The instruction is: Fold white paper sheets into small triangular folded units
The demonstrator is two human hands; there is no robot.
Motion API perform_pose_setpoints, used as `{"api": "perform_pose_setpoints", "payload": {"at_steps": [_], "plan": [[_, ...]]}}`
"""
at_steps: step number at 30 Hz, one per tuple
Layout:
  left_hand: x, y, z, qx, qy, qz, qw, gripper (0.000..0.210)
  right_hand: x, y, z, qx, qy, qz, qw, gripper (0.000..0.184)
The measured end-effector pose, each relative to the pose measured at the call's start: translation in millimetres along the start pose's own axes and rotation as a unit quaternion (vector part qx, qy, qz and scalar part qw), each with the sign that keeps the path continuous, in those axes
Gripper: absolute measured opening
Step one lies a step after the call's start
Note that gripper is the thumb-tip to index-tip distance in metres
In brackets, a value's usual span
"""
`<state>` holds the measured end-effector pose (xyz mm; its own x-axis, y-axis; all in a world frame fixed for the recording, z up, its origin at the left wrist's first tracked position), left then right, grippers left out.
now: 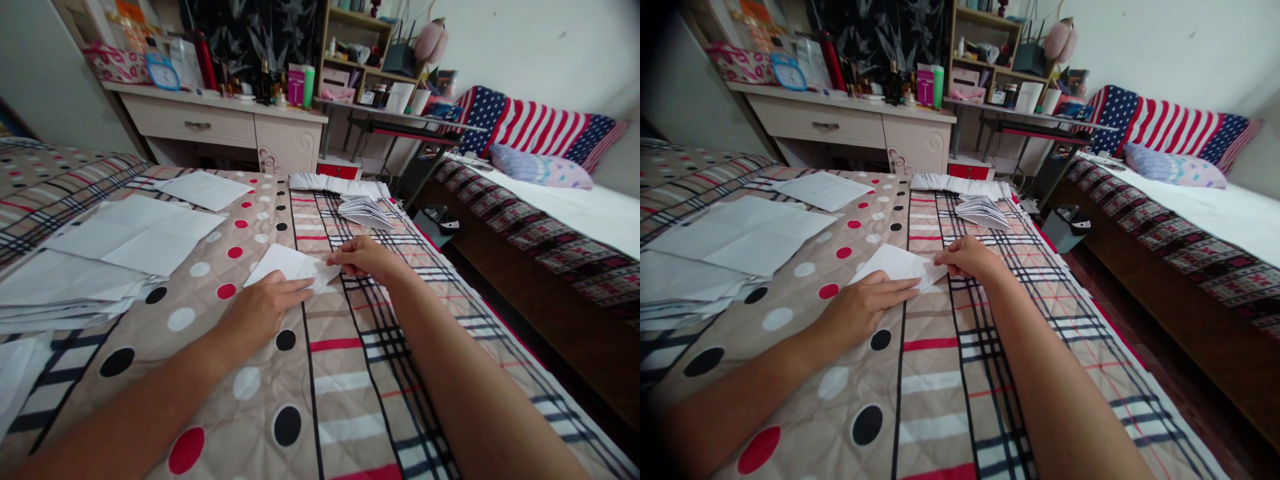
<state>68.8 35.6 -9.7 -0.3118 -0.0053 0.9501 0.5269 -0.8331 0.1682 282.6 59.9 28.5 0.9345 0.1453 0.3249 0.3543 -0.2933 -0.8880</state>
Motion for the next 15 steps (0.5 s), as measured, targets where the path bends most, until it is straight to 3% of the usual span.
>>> {"api": "perform_pose_setpoints", "payload": {"at_steps": [6,10,15], "plan": [[-2.3,-2,0,-0.005,-0.002,0.010,1.000,0.060,-23,-2,0,0.015,-0.004,-0.156,0.988,0.033],[-1.1,-2,1,-0.007,0.002,0.004,1.000,0.061,-25,-6,-4,-0.009,0.011,-0.188,0.982,0.022],[1.3,-2,0,0.006,0.009,-0.002,1.000,0.064,-18,-4,-4,-0.019,-0.025,-0.184,0.982,0.019]]}}
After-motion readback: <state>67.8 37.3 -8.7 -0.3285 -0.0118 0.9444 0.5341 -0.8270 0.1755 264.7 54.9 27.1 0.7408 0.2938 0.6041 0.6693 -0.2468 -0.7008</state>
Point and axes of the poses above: each hand's wrist, its own z-axis towards the middle knuckle, its own x-axis out of the back of the hand, y = z × x, the point moved 3 cm from there along z, towards the middle knuckle, and after that the axes turned 5 degrees about z, right-handed, at the moved point
